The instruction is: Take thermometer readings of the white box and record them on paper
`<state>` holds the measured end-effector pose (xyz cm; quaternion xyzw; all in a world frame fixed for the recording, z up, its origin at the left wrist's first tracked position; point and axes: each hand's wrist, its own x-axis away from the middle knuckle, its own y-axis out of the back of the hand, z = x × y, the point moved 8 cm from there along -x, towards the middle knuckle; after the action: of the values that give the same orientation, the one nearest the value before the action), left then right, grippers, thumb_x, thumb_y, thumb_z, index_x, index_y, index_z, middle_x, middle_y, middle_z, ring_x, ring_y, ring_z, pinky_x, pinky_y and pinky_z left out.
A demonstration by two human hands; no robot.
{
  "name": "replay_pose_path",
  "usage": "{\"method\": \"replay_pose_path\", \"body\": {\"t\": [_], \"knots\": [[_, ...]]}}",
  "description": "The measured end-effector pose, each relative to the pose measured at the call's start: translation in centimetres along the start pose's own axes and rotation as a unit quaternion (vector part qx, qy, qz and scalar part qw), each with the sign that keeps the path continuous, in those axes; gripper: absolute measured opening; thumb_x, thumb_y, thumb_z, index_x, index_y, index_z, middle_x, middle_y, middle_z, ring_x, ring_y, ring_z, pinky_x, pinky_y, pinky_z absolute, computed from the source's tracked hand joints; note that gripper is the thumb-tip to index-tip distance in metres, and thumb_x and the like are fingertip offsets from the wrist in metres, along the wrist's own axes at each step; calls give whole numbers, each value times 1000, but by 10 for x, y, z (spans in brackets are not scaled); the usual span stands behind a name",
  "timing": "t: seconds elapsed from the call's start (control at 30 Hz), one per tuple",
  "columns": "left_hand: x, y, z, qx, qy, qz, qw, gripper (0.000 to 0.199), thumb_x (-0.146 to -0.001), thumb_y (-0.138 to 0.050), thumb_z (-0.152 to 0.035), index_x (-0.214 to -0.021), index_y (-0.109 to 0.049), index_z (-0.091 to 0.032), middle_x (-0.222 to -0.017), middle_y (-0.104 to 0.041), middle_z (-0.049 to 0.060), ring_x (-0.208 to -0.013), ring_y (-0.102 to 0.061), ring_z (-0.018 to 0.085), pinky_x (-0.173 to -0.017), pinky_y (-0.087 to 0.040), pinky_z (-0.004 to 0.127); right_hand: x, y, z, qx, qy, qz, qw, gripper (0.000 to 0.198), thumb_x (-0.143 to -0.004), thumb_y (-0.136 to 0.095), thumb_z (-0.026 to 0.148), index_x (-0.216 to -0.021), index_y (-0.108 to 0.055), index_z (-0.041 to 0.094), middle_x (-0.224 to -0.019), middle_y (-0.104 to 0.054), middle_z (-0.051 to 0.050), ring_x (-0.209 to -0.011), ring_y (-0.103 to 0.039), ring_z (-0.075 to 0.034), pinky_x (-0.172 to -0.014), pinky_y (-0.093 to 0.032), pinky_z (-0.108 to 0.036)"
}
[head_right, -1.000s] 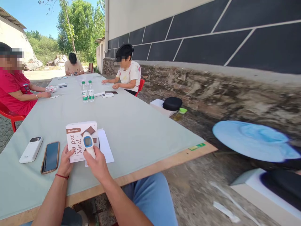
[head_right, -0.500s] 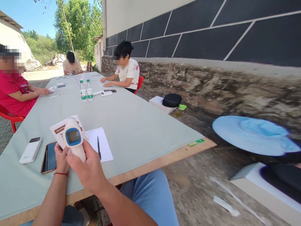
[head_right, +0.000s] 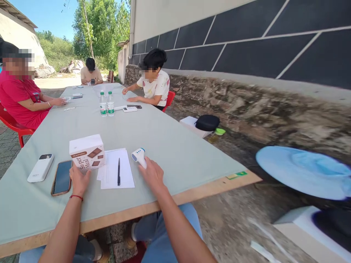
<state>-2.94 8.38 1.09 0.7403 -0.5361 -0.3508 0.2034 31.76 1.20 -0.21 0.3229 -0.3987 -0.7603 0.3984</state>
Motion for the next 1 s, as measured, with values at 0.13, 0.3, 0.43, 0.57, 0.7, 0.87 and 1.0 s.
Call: {"method": "replay_pose_path", "body": {"t": [0.13,0.3,0.43,0.57,0.7,0.87,1.0], "knots": [[13,-9,-6,-57,36,51,996,134,-59,-84,-40,-148,13,-13,-146,-31,28,-139,-30,40,-110,-26,55,9,-1,16,39,65,-87,993,29,-86,-58,32,-110,-64,18,-121,-60,-16,-110,-54,-31,-87,-41,-40],[21,-16,-17,-131,-10,120,984,152,-50,-87,-46,-144,28,-13,-154,-19,28,-145,-19,39,-114,-5,60,30,-45,81,-28,121,75,989,33,-87,-57,36,-115,-59,18,-94,-68,-9,-85,-62,-23,-71,-42,-31],[22,-20,-16,-142,-20,154,978,152,-50,-86,-43,-144,30,-13,-156,-17,28,-146,-14,37,-114,-4,61,32,-56,90,-69,106,121,984,43,-82,-51,17,-124,-57,21,-86,-67,-6,-75,-61,-21,-67,-40,-30],[25,-22,-15,-145,-15,168,975,151,-49,-85,-42,-144,29,-13,-155,-19,28,-147,-12,38,-114,-3,61,39,-55,77,-350,89,132,923,41,-80,-40,24,-114,-64,21,-76,-63,-1,-66,-56,-17,-64,-43,-29],[29,-24,-17,-139,-11,181,974,148,-50,-83,-39,-144,28,-12,-157,-14,27,-148,-8,37,-115,0,59,64,-50,72,-532,94,98,836,33,-78,-54,36,-107,-59,22,-73,-57,2,-67,-54,-15,-65,-45,-28],[29,-23,-18,-145,-6,184,972,148,-49,-82,-39,-144,28,-11,-157,-13,27,-148,-7,36,-115,1,59,90,-49,85,-520,91,160,834,25,-87,-51,46,-79,-55,23,-60,-49,4,-57,-48,-13,-60,-44,-28],[27,-23,-17,-145,-8,179,973,148,-49,-82,-37,-144,29,-12,-158,-13,25,-148,-8,35,-115,1,59,93,-48,94,-530,95,193,820,31,-85,-51,44,-104,-62,23,-86,-67,-3,-82,-62,-18,-78,-49,-33]]}}
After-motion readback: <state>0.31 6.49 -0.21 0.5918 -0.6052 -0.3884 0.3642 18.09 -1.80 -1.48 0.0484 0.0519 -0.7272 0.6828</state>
